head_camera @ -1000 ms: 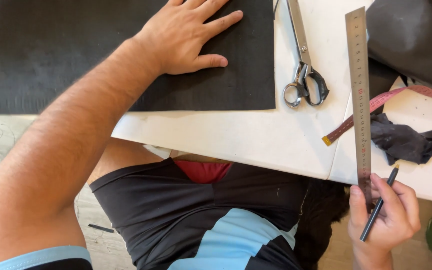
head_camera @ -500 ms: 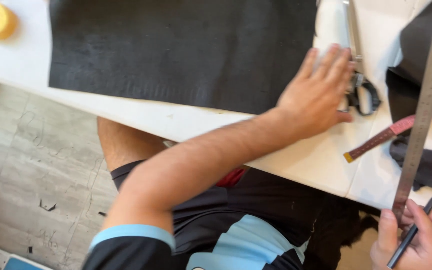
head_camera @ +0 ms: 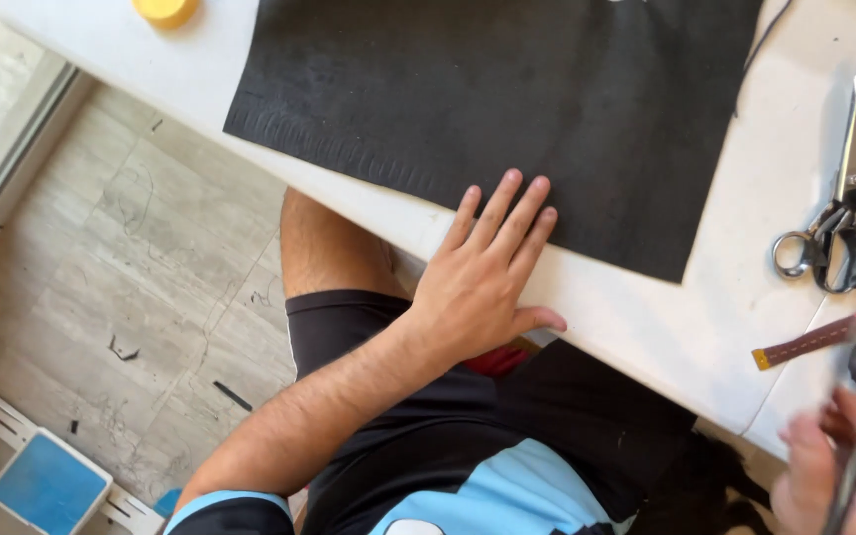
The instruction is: Measuring and marking lines on a piece of black leather using a ruler and pen, followed by cutting along the marks with scissors.
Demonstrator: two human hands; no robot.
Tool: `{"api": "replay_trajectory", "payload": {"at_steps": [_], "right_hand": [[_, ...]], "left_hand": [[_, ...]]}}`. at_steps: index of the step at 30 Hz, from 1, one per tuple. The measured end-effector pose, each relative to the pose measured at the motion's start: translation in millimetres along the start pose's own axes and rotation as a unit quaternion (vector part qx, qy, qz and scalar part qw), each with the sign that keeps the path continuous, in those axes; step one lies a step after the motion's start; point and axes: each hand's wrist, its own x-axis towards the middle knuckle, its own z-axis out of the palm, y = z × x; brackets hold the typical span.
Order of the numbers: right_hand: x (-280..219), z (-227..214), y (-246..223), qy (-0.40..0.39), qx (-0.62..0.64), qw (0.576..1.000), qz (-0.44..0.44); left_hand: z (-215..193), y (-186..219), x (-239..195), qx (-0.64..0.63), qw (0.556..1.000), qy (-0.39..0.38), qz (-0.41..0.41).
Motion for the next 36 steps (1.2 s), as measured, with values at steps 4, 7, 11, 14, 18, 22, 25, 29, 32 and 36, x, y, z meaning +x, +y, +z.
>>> {"api": "replay_trajectory", "payload": {"at_steps": [4, 7, 11, 14, 18, 22, 25, 29, 32, 36], "right_hand": [[74.1, 64.4, -115.7, -0.155, -0.010, 0.972, -0.174], [95.7, 115.8, -151.6, -0.254, -0.003, 0.942, -0.219], [113.2, 181.8, -177.3, -0.355, 0.035, 0.882, -0.308], [118.8, 210.6, -166.7, -0.363, -0.028, 0.841, -0.399], [126.9, 218.8, -180.0, -0.379, -0.031, 0.823, -0.423], [125.3, 223.9, -182.9, -0.377, -0.049, 0.828, -0.412], [121.6, 228.1, -188.4, -0.370, -0.046, 0.833, -0.408], [124.4, 238.9, -195.1, -0.360, -0.040, 0.837, -0.409], [126.6, 243.7, -196.5, -0.359, -0.053, 0.837, -0.410], [127.4, 236.3, -196.7, -0.370, -0.061, 0.830, -0.413]], "left_hand": [[-2.4, -12.2, -21.7, -0.061, 0.993, 0.014, 0.101], [-21.7, -24.7, -39.3, -0.117, 0.980, 0.105, 0.124], [-10.8, -65.2, -76.5, -0.095, 0.938, 0.330, -0.040], [-18.2, -105.8, -79.2, -0.168, 0.852, 0.414, -0.275], [-14.9, -155.4, -83.1, -0.371, 0.730, 0.383, -0.427], [-12.1, -177.6, -68.7, -0.408, 0.719, 0.410, -0.385], [-14.7, -186.6, -64.7, -0.335, 0.766, 0.407, -0.367], [-19.0, -192.7, -61.0, -0.193, 0.836, 0.382, -0.342], [-22.4, -197.8, -59.6, -0.100, 0.880, 0.374, -0.275], [-22.7, -199.3, -58.3, -0.073, 0.891, 0.355, -0.274]]}}
